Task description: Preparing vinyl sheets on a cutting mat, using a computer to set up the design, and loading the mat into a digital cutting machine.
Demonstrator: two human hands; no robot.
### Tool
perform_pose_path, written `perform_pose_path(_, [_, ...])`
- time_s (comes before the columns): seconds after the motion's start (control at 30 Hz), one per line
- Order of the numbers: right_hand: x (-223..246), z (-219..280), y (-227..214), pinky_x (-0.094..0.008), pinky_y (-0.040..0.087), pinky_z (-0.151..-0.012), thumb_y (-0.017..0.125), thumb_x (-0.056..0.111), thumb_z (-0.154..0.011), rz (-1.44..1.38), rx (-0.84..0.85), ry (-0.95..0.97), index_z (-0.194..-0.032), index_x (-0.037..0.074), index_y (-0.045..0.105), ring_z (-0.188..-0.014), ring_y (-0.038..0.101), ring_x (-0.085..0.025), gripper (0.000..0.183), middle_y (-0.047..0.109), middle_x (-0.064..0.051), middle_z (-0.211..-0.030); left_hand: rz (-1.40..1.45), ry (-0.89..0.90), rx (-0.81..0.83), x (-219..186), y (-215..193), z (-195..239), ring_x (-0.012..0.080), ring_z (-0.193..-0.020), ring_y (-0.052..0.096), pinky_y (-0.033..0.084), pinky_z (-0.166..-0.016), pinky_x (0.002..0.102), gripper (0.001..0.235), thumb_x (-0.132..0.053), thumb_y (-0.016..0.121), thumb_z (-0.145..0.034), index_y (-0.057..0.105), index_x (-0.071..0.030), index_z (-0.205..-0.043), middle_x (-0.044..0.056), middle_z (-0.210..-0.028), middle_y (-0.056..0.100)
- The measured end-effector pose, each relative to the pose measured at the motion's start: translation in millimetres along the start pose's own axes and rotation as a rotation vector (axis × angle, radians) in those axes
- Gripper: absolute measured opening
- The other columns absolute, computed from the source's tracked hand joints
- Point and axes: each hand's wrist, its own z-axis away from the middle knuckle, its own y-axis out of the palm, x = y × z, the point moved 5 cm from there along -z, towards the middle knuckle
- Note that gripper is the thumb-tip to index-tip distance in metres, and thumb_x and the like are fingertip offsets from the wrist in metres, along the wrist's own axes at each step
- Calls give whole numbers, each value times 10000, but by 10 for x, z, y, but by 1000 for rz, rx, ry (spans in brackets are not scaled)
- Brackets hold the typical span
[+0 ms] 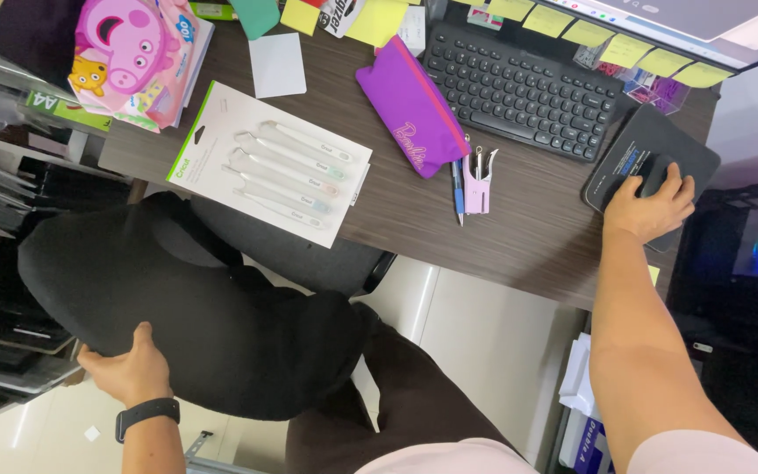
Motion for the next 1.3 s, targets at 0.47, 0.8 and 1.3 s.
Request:
perform_pose_path(0.47, [-54,-64,-126,-545,371,-1068,884,143,-843,-167,63,15,-1485,90,469,-1312,466,-437,767,473,-242,-1456,25,26,6,142,51,-43,362,-1085,668,533,-887,445,588,-177,806,-857,523,38,-1326,225,-1236,659])
perform_pose_path(0.8, [1673,913,-1358,-567,458,-1112,787,-16,-837,-492,18,-591,-1436,-181,448,-1289,505,-528,708,486,-357,-1406,-14,-135,53,275,66,-96,450,-917,671,505,-784,519,493,-323,760,-830,479,-18,-1097,218,-1003,690])
perform_pose_path(1.3, [5925,4286,-2976,-482,528,-992,719,163,-859,-1159,505,-1095,-1313,42,670,-1178,633,-405,473,597,-208,-1371,147,20,878,483,-446,-432,459,-1106,675,574,-931,543,753,-587,655,-954,422,-47,-1425,280,-1332,580])
